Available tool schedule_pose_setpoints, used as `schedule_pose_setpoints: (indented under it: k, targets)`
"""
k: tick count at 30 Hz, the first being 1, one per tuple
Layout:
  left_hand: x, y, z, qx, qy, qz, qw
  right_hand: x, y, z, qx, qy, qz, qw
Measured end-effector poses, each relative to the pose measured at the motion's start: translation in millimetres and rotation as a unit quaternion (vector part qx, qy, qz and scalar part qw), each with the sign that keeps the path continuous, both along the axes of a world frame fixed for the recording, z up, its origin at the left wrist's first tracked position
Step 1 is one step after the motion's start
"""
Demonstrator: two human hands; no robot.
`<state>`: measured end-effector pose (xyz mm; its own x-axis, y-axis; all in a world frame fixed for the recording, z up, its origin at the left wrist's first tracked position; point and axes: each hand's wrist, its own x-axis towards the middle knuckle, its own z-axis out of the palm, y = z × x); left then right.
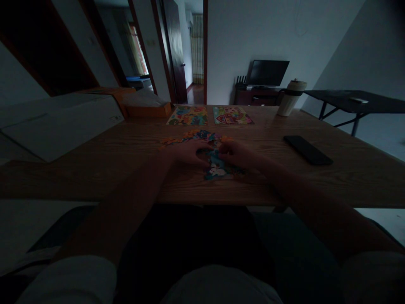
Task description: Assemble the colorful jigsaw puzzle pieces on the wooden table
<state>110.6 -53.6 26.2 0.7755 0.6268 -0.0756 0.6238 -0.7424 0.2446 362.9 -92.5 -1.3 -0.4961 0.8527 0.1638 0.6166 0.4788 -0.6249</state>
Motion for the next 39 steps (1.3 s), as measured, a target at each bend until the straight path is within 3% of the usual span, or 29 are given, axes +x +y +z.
schedule_pose_setpoints:
  k: [4, 8, 14, 22, 33, 39]
  targets:
    - [-3.9, 2.0, 2.6, -0.027, -0.013, -0.001, 1.0, -7.3, 0.1, -2.5, -0.026, 0.066, 0.006, 0.997]
    - [-6.2, 3.8, 7.7, -0.057, -0.052, -0.012, 0.997, -15.2, -3.0, -1.0, -0.034, 0.061, 0.012, 0.997]
    - [-2.4, -5.1, 13.9, -0.062, -0.006, 0.021, 0.998, -4.0, 0.1, 7.8, -0.033, 0.058, 0.004, 0.998]
    - [-1.2, -8.1, 13.4, -0.031, 0.025, 0.031, 0.999, 12.5, 4.8, 11.5, -0.033, -0.048, -0.024, 0.998]
    - [16.3, -9.3, 0.7, 0.029, -0.003, -0.055, 0.998, 10.4, 3.6, 12.7, -0.035, -0.106, -0.021, 0.994]
    - [27.0, -11.6, -3.6, 0.073, 0.0, -0.02, 0.997, 8.9, 7.0, 11.0, -0.029, -0.099, -0.014, 0.995]
